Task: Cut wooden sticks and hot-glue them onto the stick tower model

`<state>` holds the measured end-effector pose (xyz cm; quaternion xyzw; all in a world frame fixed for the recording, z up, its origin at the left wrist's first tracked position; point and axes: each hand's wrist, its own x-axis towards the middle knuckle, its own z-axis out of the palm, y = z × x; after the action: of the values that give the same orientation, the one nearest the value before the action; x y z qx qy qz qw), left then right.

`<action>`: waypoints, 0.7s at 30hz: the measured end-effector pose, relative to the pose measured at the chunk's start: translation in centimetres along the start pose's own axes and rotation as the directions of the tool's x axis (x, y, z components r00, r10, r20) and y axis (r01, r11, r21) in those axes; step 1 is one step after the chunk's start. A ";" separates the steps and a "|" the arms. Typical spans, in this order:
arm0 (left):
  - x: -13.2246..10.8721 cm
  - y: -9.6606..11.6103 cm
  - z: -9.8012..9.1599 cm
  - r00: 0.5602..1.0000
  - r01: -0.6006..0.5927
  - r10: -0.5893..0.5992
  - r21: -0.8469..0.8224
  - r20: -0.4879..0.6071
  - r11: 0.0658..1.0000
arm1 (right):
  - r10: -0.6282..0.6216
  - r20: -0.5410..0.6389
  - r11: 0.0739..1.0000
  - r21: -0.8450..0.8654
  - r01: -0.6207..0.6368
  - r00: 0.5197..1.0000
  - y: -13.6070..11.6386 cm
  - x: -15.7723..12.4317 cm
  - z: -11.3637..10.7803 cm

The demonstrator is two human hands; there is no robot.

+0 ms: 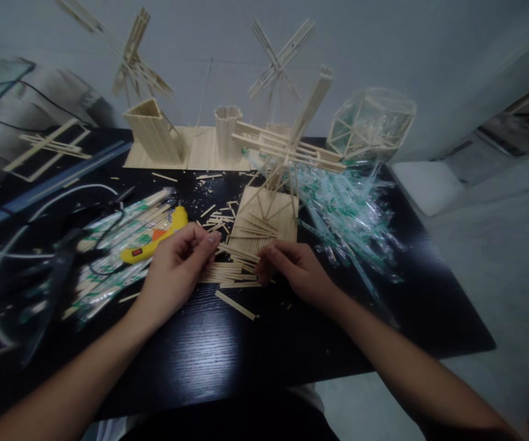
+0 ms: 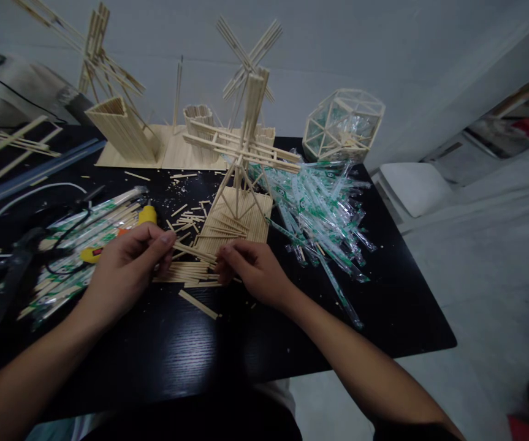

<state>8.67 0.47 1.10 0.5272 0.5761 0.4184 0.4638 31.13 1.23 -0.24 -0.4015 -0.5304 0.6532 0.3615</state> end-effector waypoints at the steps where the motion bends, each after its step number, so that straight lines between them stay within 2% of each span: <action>1: 0.0 0.0 0.0 1.000 -0.015 0.015 0.024 -0.010 1.000 | -0.001 0.022 1.000 -0.018 0.001 1.000 -0.1 -0.1 0.1; 6: -0.3 0.1 0.2 0.997 -0.059 0.064 0.121 -0.037 0.991 | -0.021 0.032 0.998 -0.066 0.023 0.999 -0.4 -0.3 0.3; 13: -0.9 -0.2 0.8 0.993 -0.092 0.097 0.085 -0.063 0.992 | -0.042 0.000 0.998 -0.047 0.042 0.999 0.0 -0.5 0.4; 18: -0.7 0.0 0.7 0.992 -0.113 0.114 0.019 -0.062 0.993 | -0.056 -0.013 0.998 -0.026 0.056 0.998 -0.2 -0.5 0.5; 21: -0.2 0.3 -0.1 0.993 -0.116 0.113 -0.108 -0.032 0.987 | -0.065 -0.023 0.998 0.000 0.065 0.998 -0.2 -0.4 0.4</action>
<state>8.68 0.33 1.42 0.5279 0.5269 0.4819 0.4598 30.98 0.76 0.03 -0.3913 -0.5386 0.6370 0.3886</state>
